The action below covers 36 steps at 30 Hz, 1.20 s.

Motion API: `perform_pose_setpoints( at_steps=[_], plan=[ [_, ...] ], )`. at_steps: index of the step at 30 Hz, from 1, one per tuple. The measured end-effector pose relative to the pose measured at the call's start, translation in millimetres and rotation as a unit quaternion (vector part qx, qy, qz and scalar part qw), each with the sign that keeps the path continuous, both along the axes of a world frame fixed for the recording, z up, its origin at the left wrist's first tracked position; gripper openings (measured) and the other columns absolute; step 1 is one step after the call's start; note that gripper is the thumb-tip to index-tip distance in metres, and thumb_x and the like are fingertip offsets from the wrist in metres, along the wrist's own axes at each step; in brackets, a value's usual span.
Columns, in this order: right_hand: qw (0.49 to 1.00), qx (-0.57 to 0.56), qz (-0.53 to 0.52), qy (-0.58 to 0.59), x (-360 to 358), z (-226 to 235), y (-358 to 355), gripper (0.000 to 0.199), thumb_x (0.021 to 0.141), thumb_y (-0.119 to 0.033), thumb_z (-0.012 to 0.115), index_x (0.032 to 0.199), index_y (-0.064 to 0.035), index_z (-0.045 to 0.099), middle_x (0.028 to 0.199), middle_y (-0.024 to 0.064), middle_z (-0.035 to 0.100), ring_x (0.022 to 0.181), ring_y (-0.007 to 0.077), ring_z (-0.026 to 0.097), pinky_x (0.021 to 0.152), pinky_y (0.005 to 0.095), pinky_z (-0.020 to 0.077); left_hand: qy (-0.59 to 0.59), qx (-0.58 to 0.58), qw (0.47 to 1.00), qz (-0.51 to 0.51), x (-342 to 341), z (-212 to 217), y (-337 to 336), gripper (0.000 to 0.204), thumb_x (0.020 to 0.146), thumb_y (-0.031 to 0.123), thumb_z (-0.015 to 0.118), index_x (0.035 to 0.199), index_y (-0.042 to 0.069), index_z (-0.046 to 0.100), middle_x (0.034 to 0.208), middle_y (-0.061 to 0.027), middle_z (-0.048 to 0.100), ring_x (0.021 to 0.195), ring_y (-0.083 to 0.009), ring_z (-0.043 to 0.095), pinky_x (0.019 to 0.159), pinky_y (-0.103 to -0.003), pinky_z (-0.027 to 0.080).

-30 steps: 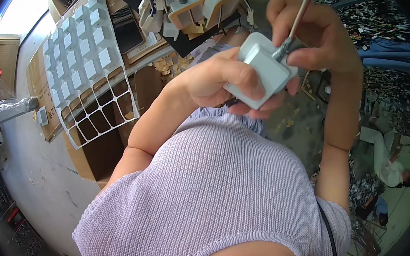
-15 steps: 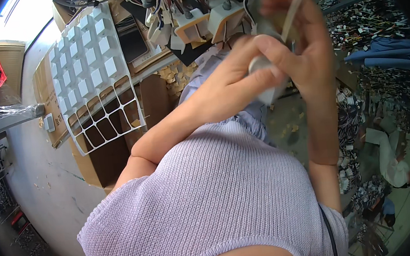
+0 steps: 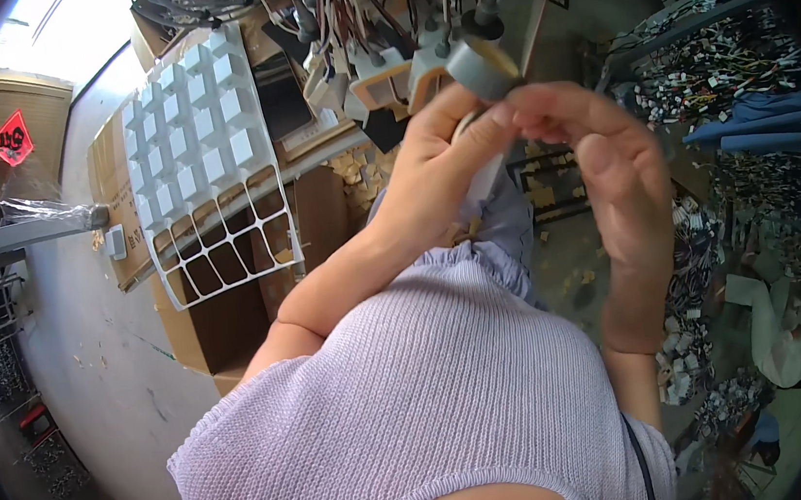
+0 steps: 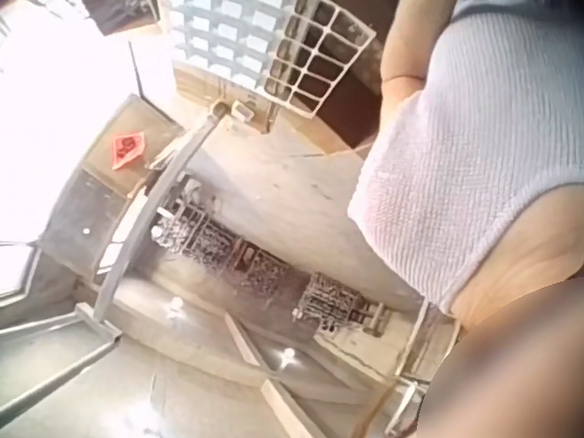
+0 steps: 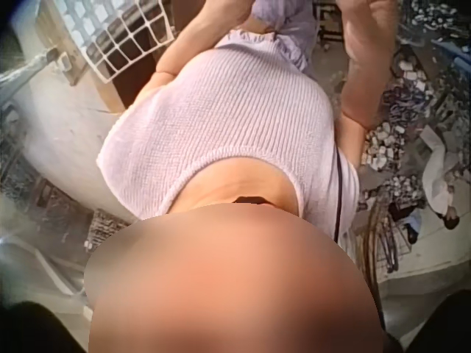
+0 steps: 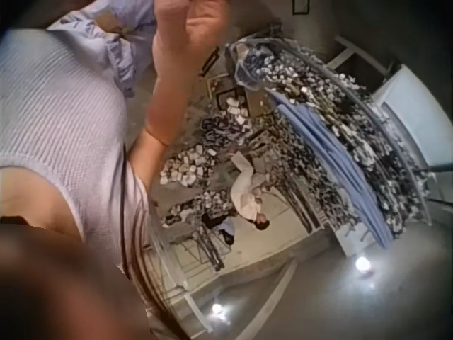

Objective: Wrapping adhesive tape around wire bundles and plastic housings to secure assembly components.

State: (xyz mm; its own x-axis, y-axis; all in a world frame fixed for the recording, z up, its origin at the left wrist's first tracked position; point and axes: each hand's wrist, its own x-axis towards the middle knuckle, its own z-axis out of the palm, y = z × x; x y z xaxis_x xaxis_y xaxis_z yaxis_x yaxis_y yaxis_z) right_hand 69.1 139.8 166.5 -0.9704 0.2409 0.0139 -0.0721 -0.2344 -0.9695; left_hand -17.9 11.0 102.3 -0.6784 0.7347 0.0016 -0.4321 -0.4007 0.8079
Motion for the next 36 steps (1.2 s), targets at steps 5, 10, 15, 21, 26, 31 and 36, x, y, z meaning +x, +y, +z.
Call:
perform_pose_setpoints(
  at_steps=[5,10,15,21,26,31,36],
  plan=[
    [0.917,0.313,-0.213,0.125,-31.7,-31.8,-0.6,0.029,0.079,-0.012,0.073,0.105,-0.0026,0.063,0.090,0.0006,0.061,0.086,0.0104,0.054,0.083,0.0253,0.0445,-0.068,-0.026,0.991,-0.114,5.1,6.8,-8.5,0.028,0.094,0.023,0.059,0.112,0.002,0.057,0.102,-0.0020,0.061,0.097,-0.0086,0.055,0.087,-0.025,0.044],
    [0.936,0.346,-0.050,0.037,-28.3,-11.9,18.5,0.027,0.078,-0.015,0.074,0.099,-0.0029,0.062,0.083,-0.0006,0.057,0.074,0.0073,0.052,0.071,0.0217,0.0445,0.110,-0.036,0.993,0.002,-0.8,-0.8,-4.9,0.021,0.093,0.021,0.061,0.101,0.002,0.061,0.100,-0.0008,0.054,0.093,-0.0089,0.052,0.085,-0.024,0.040],
    [0.992,0.123,0.018,0.002,-4.0,-6.1,20.9,0.048,0.079,-0.034,0.078,0.107,0.0032,0.064,0.091,0.0038,0.064,0.081,0.0091,0.059,0.073,0.0208,0.0458,0.097,-0.023,0.995,-0.015,-10.0,-4.4,-3.2,0.020,0.093,0.023,0.062,0.099,0.004,0.062,0.096,-0.0005,0.054,0.087,-0.0088,0.051,0.077,-0.023,0.040],
    [0.974,0.208,0.067,0.055,-10.6,-10.3,27.7,0.038,0.084,-0.023,0.074,0.110,0.0026,0.062,0.097,0.0049,0.066,0.086,0.0107,0.061,0.079,0.0248,0.0474,-0.051,0.018,0.997,-0.060,-18.3,2.1,-11.7,0.029,0.091,0.023,0.063,0.114,0.005,0.060,0.101,-0.0038,0.065,0.089,-0.0082,0.061,0.078,-0.023,0.048],
    [0.990,0.129,0.056,0.029,-34.9,-23.7,19.9,0.036,0.079,-0.006,0.066,0.112,-0.0025,0.054,0.098,0.0031,0.056,0.091,0.0109,0.056,0.082,0.0259,0.0449,-0.097,0.003,0.977,-0.190,-5.1,4.7,-11.1,0.030,0.091,0.023,0.063,0.113,0.004,0.059,0.102,-0.0029,0.063,0.096,-0.0097,0.060,0.085,-0.025,0.047],
    [0.907,0.398,0.041,0.133,-22.3,-11.1,17.0,0.026,0.077,-0.017,0.074,0.096,-0.0031,0.062,0.097,0.0066,0.058,0.093,0.0184,0.058,0.084,0.0308,0.0450,0.091,-0.103,0.982,-0.130,-18.3,15.3,-32.0,0.023,0.089,0.024,0.065,0.099,0.003,0.063,0.103,-0.0051,0.057,0.100,-0.0129,0.054,0.087,-0.027,0.042],
    [0.808,0.571,0.044,0.142,1.6,16.3,-2.3,0.017,0.077,-0.015,0.071,0.084,-0.0045,0.060,0.090,0.0070,0.057,0.086,0.0263,0.057,0.081,0.0366,0.0420,0.406,-0.125,0.896,-0.130,-28.1,33.6,-58.1,0.011,0.086,0.010,0.067,0.093,0.003,0.063,0.101,-0.0076,0.046,0.095,-0.0209,0.049,0.086,-0.031,0.039]
  ],
)
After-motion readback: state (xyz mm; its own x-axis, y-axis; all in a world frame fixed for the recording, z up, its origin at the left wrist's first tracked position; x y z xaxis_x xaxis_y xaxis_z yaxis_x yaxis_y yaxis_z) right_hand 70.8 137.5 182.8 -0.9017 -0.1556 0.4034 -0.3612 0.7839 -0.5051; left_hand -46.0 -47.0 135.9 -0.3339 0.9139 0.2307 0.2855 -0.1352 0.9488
